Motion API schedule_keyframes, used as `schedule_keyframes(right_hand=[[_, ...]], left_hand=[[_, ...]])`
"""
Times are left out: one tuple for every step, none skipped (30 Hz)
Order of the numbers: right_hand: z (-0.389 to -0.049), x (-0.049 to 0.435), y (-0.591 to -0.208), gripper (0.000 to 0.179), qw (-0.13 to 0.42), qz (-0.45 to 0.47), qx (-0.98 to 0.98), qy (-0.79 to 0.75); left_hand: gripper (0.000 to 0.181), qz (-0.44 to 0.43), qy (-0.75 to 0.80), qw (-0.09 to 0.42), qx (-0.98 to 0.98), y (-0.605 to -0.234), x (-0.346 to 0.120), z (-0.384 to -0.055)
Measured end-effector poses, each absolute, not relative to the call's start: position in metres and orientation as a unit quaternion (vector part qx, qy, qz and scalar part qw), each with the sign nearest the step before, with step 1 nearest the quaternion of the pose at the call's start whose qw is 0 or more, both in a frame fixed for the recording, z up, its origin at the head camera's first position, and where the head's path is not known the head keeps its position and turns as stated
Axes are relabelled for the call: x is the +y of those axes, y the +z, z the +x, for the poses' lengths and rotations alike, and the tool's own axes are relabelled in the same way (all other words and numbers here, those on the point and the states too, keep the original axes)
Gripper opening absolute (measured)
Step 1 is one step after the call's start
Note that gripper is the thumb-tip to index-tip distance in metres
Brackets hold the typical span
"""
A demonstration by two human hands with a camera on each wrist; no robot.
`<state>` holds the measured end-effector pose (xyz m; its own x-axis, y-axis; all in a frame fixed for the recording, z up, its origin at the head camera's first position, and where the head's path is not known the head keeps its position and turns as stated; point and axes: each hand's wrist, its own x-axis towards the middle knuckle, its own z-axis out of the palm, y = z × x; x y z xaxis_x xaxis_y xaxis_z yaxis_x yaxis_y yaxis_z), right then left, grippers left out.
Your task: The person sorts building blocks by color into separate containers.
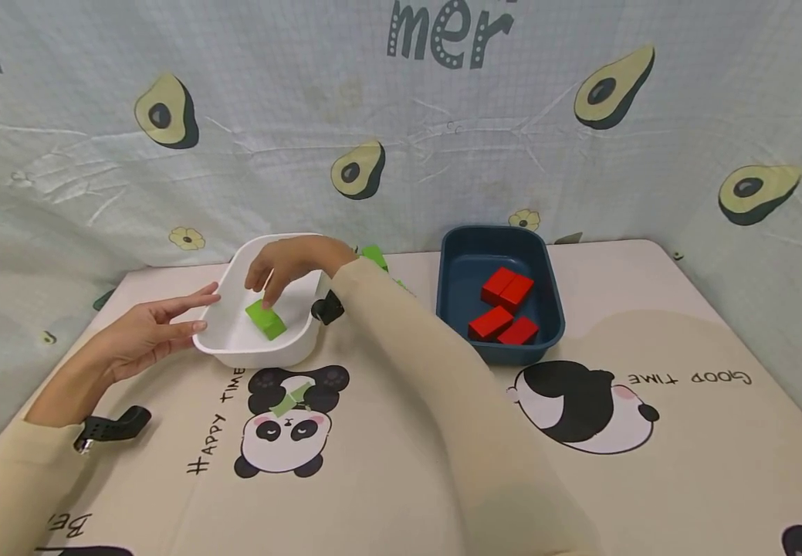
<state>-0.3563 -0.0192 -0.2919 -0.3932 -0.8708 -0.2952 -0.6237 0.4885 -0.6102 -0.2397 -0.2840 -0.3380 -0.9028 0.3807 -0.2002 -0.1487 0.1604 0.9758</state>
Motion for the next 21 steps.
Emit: schedule_keyframes(right_hand=[[-0.355,-0.016,-0.29,0.054,0.288,-0.471,0.811,-0.196],[-0.353,-0.012,-0.288,0.053,0.278,-0.478,0.811,-0.19],[-0.35,-0.008,-0.286,0.051,0.269,-0.483,0.812,-0.186],[-0.347,-0.004,-0.283,0.05,0.261,-0.487,0.812,-0.185],[-0.343,0.001,-0.28,0.049,0.252,-0.491,0.814,-0.182],[-0.338,0.006,-0.277,0.048,0.242,-0.494,0.815,-0.179],[-0.334,0.011,-0.274,0.047,0.231,-0.498,0.817,-0.179],[-0.33,0.016,-0.271,0.045,0.222,-0.498,0.818,-0.182],[-0.325,0.021,-0.269,0.044,0.213,-0.496,0.821,-0.183],[-0.321,0.027,-0.266,0.044,0.206,-0.493,0.825,-0.185],[-0.317,0.032,-0.265,0.043,0.199,-0.488,0.829,-0.187],[-0.314,0.037,-0.263,0.043,0.194,-0.482,0.833,-0.19],[-0.311,0.042,-0.263,0.042,0.191,-0.475,0.836,-0.197],[-0.308,0.046,-0.263,0.043,0.189,-0.468,0.839,-0.204],[-0.306,0.051,-0.262,0.042,0.187,-0.462,0.841,-0.211],[-0.303,0.055,-0.262,0.043,0.186,-0.457,0.842,-0.22],[-0.301,0.059,-0.262,0.043,0.184,-0.454,0.841,-0.229],[-0.298,0.063,-0.262,0.043,0.182,-0.452,0.841,-0.236],[-0.296,0.066,-0.262,0.042,0.179,-0.451,0.84,-0.244],[-0.294,0.069,-0.262,0.041,0.176,-0.452,0.838,-0.25],[-0.291,0.072,-0.262,0.041,0.172,-0.452,0.837,-0.255]], left_hand=[[0.061,0.078,0.639,0.205,0.737,-0.338,-0.284,-0.24],[0.062,0.078,0.637,0.204,0.739,-0.339,-0.283,-0.239],[0.063,0.079,0.635,0.203,0.741,-0.339,-0.283,-0.239],[0.063,0.078,0.63,0.203,0.745,-0.34,-0.283,-0.239],[0.064,0.08,0.625,0.202,0.75,-0.34,-0.283,-0.238],[0.065,0.078,0.62,0.201,0.754,-0.34,-0.283,-0.238],[0.066,0.077,0.617,0.2,0.757,-0.339,-0.283,-0.238],[0.066,0.076,0.617,0.199,0.757,-0.339,-0.283,-0.237],[0.067,0.073,0.616,0.199,0.759,-0.338,-0.284,-0.238],[0.067,0.072,0.613,0.198,0.761,-0.337,-0.284,-0.238],[0.067,0.073,0.614,0.197,0.761,-0.337,-0.285,-0.238],[0.067,0.073,0.616,0.196,0.759,-0.337,-0.285,-0.238],[0.066,0.076,0.618,0.196,0.757,-0.337,-0.285,-0.238],[0.066,0.079,0.619,0.197,0.756,-0.337,-0.286,-0.238],[0.065,0.083,0.621,0.197,0.754,-0.338,-0.286,-0.239],[0.064,0.085,0.621,0.197,0.753,-0.338,-0.286,-0.239],[0.064,0.087,0.622,0.198,0.753,-0.338,-0.286,-0.24],[0.064,0.087,0.621,0.198,0.753,-0.339,-0.286,-0.24],[0.064,0.086,0.621,0.198,0.753,-0.339,-0.285,-0.24],[0.064,0.088,0.619,0.198,0.755,-0.339,-0.285,-0.24],[0.064,0.088,0.621,0.198,0.754,-0.34,-0.285,-0.241]])
